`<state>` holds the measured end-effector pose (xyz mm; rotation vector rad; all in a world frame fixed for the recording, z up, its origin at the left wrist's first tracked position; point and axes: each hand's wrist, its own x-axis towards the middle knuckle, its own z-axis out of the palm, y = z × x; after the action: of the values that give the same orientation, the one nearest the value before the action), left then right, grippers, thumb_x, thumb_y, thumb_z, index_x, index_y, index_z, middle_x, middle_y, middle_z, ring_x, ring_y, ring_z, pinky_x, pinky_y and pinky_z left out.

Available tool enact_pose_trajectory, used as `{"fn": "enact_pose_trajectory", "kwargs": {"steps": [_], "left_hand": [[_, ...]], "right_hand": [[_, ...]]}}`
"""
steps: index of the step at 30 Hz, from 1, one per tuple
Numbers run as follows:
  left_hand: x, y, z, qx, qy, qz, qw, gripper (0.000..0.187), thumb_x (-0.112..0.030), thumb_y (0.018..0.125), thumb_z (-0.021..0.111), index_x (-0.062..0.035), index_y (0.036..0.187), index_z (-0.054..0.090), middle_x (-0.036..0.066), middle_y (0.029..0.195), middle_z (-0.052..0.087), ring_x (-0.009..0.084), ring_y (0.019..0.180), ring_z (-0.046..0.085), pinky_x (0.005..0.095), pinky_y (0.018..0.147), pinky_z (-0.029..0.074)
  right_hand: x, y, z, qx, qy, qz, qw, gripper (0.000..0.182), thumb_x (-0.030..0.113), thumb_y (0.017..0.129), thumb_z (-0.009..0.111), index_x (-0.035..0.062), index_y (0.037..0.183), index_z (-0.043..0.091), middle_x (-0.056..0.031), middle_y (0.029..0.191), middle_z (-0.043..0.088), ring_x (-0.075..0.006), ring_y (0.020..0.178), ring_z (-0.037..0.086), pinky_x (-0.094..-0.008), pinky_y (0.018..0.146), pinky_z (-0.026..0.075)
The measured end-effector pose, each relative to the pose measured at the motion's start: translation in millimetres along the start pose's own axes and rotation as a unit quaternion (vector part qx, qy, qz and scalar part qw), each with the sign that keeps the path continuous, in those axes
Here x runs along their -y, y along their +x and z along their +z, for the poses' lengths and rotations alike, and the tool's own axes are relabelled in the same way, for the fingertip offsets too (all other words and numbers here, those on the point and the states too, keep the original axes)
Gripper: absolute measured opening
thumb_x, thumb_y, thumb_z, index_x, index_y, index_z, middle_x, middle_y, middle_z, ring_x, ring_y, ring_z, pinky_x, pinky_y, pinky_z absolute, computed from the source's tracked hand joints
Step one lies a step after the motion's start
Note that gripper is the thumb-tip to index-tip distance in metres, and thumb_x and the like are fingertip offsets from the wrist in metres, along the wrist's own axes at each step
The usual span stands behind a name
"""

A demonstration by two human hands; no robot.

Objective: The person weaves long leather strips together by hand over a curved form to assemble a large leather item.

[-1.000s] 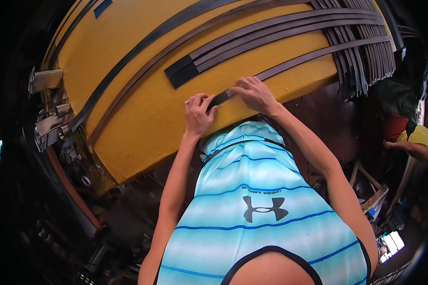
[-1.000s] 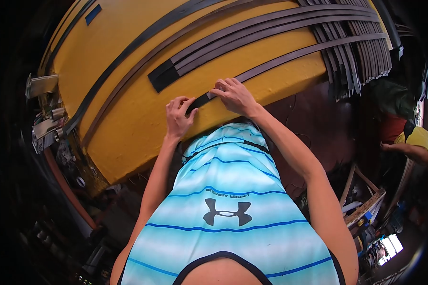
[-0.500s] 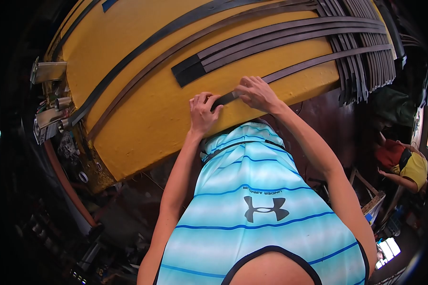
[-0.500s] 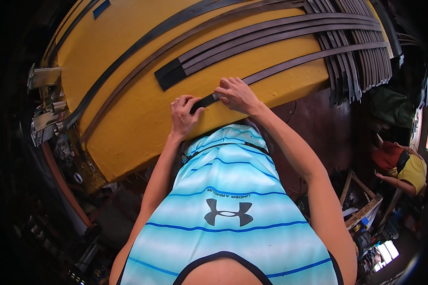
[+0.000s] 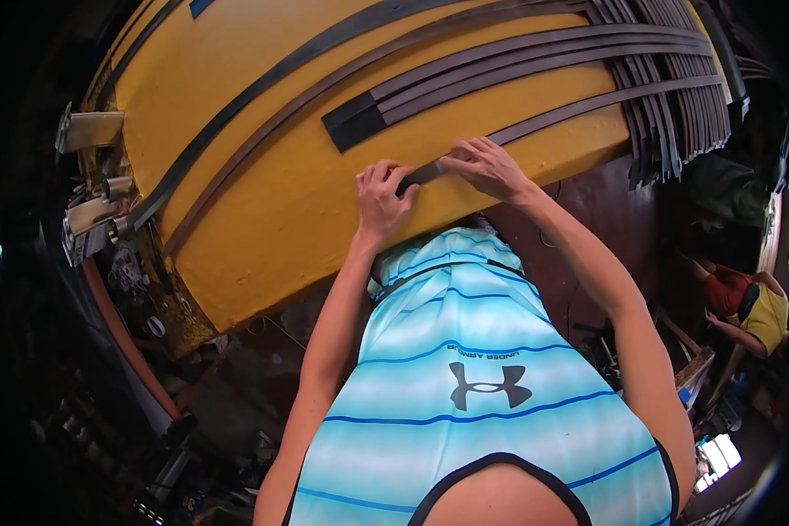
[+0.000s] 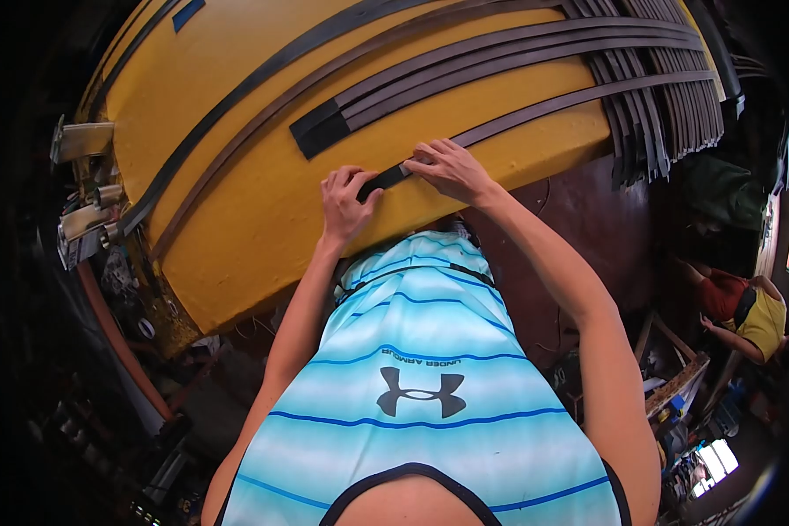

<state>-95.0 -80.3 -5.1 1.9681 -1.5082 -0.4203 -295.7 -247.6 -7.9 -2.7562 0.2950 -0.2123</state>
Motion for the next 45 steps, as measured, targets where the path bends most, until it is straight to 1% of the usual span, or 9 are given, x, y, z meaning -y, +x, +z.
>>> {"fn": "enact_pose_trajectory", "kwargs": {"steps": [12, 15, 17, 24, 27, 29, 32, 38, 45], "left_hand": [[-6.6, 1.3, 3.4, -0.032, -0.002, 0.006, 0.999, 0.029, -0.017, 0.073, 0.081, -0.0117, 0.101, 0.075, 0.006, 0.103, 0.063, 0.0267, 0.102, 0.057, 0.0405, 0.091, 0.038], [-10.5, 6.3, -2.0, -0.014, 0.002, -0.044, 0.999, 0.025, -0.012, 0.076, 0.079, -0.0085, 0.1, 0.073, 0.009, 0.099, 0.067, 0.027, 0.097, 0.063, 0.0389, 0.088, 0.045], [4.9, 10.7, -9.0, 0.087, -0.188, -0.156, 0.966, 0.023, -0.007, 0.08, 0.076, -0.0039, 0.102, 0.072, 0.011, 0.095, 0.072, 0.0237, 0.09, 0.069, 0.0339, 0.082, 0.052], [94.1, -69.7, -117.9, -0.056, -0.196, -0.273, 0.94, 0.025, -0.009, 0.084, 0.075, -0.0019, 0.108, 0.073, 0.01, 0.093, 0.076, 0.0146, 0.085, 0.07, 0.0269, 0.078, 0.053], [131.1, -125.6, -169.5, -0.081, -0.133, -0.35, 0.924, 0.025, -0.012, 0.086, 0.073, -0.0045, 0.111, 0.073, 0.012, 0.105, 0.074, 0.0208, 0.097, 0.07, 0.0327, 0.086, 0.053], [142.3, -153.9, -187.2, -0.154, 0.272, -0.367, 0.876, 0.027, -0.017, 0.094, 0.067, -0.0029, 0.116, 0.071, 0.014, 0.127, 0.067, 0.0287, 0.118, 0.061, 0.0386, 0.099, 0.047], [157.8, -170.1, -171.0, -0.211, 0.259, -0.305, 0.892, 0.039, -0.027, 0.097, 0.063, -0.0039, 0.129, 0.065, 0.015, 0.146, 0.053, 0.0368, 0.139, 0.043, 0.0483, 0.113, 0.036], [67.5, -135.6, -43.7, -0.092, 0.161, -0.158, 0.97, 0.068, -0.05, 0.102, 0.046, -0.0128, 0.157, 0.033, 0.003, 0.166, 0.025, 0.0237, 0.154, 0.019, 0.0625, 0.121, 0.0], [114.3, -179.4, -70.2, -0.127, 0.213, -0.248, 0.936, 0.058, -0.045, 0.104, 0.042, -0.0219, 0.156, 0.036, -0.006, 0.164, 0.029, 0.0217, 0.152, 0.025, 0.0694, 0.117, -0.003]], "right_hand": [[22.7, -15.4, 2.5, -0.019, -0.122, -0.01, 0.992, 0.068, 0.008, 0.081, 0.061, 0.0239, 0.146, 0.05, -0.0083, 0.132, 0.052, -0.0265, 0.12, 0.051, -0.0423, 0.108, 0.04], [31.0, -13.4, -12.7, 0.032, -0.068, 0.01, 0.997, 0.069, 0.006, 0.08, 0.064, 0.0209, 0.146, 0.05, -0.009, 0.133, 0.052, -0.0284, 0.118, 0.052, -0.0431, 0.107, 0.041], [36.0, -11.9, -15.3, -0.037, -0.004, 0.049, 0.998, 0.065, 0.008, 0.085, 0.066, 0.0183, 0.147, 0.049, -0.0104, 0.143, 0.049, -0.0318, 0.126, 0.05, -0.0448, 0.11, 0.039], [42.6, -14.7, 3.8, -0.042, -0.023, 0.109, 0.993, 0.061, 0.023, 0.096, 0.062, 0.0199, 0.153, 0.042, -0.0104, 0.163, 0.03, -0.0334, 0.147, 0.032, -0.0459, 0.121, 0.025], [47.2, -8.8, 14.0, -0.017, -0.029, 0.09, 0.995, 0.062, 0.03, 0.098, 0.06, 0.0213, 0.155, 0.039, -0.0091, 0.165, 0.026, -0.0324, 0.15, 0.026, -0.0454, 0.124, 0.02], [51.9, -2.5, 20.7, -0.009, -0.037, 0.074, 0.997, 0.062, 0.034, 0.099, 0.058, 0.0217, 0.156, 0.037, -0.0084, 0.165, 0.024, -0.0312, 0.152, 0.022, -0.0451, 0.124, 0.016], [57.3, 2.5, 32.5, 0.01, -0.053, 0.059, 0.997, 0.061, 0.038, 0.102, 0.053, 0.0221, 0.157, 0.034, -0.0071, 0.167, 0.021, -0.0286, 0.154, 0.015, -0.0441, 0.125, 0.01], [55.0, 2.2, 37.6, 0.022, -0.053, 0.057, 0.997, 0.058, 0.039, 0.103, 0.049, 0.0221, 0.157, 0.035, -0.0043, 0.167, 0.019, -0.0245, 0.156, 0.009, -0.0424, 0.126, 0.005], [53.6, 3.0, 35.7, 0.027, -0.045, 0.063, 0.997, 0.057, 0.037, 0.103, 0.05, 0.0207, 0.156, 0.038, -0.0042, 0.167, 0.022, -0.0243, 0.155, 0.014, -0.043, 0.126, 0.008]]}}
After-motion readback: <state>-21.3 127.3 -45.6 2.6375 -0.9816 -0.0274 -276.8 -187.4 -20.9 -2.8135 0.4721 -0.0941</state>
